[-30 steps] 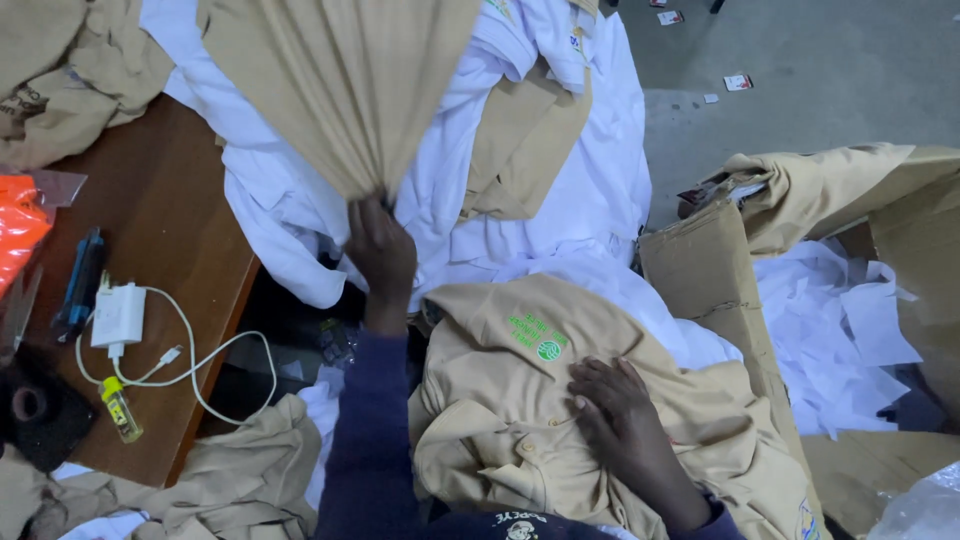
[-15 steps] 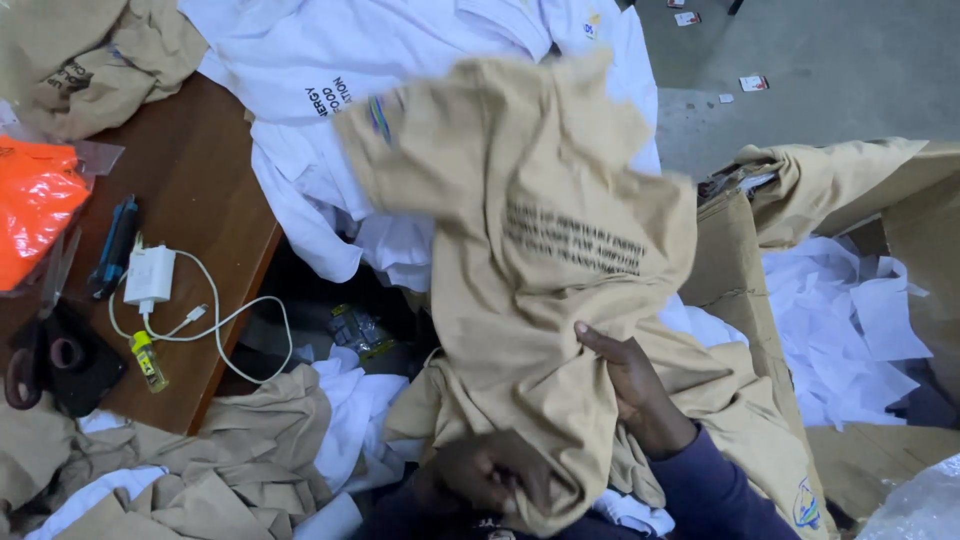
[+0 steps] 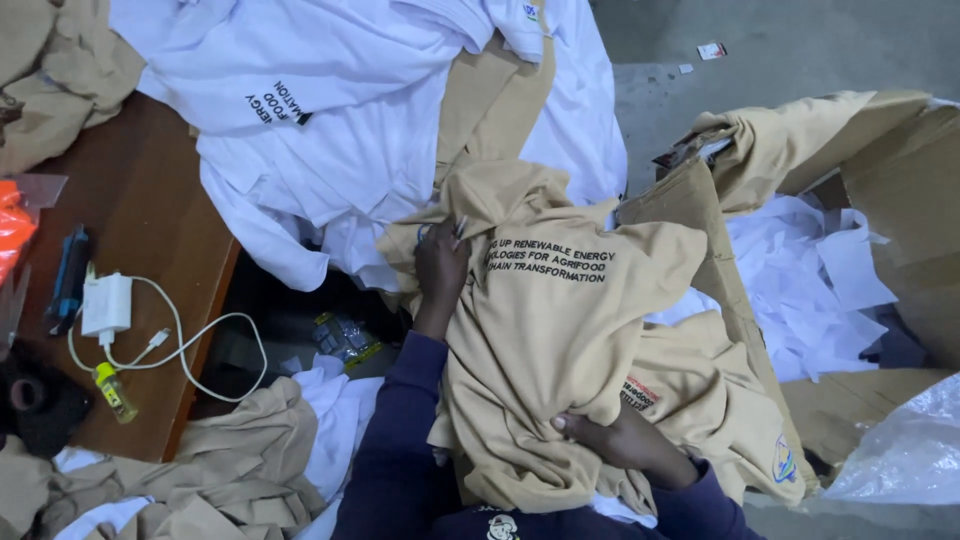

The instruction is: Inspecting embroidered logos on tan shirts for quality control, including checking for and removing loose threads.

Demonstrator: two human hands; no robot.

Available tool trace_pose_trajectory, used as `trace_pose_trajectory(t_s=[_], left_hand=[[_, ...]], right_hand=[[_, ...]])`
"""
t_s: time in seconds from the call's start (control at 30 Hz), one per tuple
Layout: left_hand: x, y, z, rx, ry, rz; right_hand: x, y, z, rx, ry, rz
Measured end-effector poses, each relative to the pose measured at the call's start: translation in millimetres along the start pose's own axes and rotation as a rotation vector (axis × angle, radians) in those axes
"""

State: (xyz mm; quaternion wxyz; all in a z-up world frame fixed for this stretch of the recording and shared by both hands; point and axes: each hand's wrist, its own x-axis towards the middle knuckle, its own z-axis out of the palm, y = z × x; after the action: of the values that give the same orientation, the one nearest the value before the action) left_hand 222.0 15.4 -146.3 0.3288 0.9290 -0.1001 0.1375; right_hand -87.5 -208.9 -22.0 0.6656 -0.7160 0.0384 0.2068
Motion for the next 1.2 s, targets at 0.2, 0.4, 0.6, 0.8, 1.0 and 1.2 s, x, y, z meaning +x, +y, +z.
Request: trace_pose_trajectory(t_s=[0.2, 0.4, 0.6, 0.8, 1.0, 1.2], left_hand=[[-19, 102, -149, -0.302, 0.353, 0.281], [-140, 239, -202, -0.59, -0.481, 0.782], [-176, 206, -160, -0.592, -0.983, 0.657], [-247, 163, -76, -0.683, -1.016, 0.889], [-201, 183, -108, -0.63, -1.143, 0.937], [-205, 190, -141, -0.704, -0.995, 0.779]], right_hand=[[3, -29, 4, -0.021, 0.294, 0.012], [25, -37, -8, -0.185, 0.32, -0.013], [2, -31, -27, -0.152, 0.64, 0.03], [-13, -12, -36, 0.282, 0.602, -0.201], [39, -41, -34, -0.457, 0.328, 0.082], [-2, 1, -59, 0.795, 0.432, -0.318]])
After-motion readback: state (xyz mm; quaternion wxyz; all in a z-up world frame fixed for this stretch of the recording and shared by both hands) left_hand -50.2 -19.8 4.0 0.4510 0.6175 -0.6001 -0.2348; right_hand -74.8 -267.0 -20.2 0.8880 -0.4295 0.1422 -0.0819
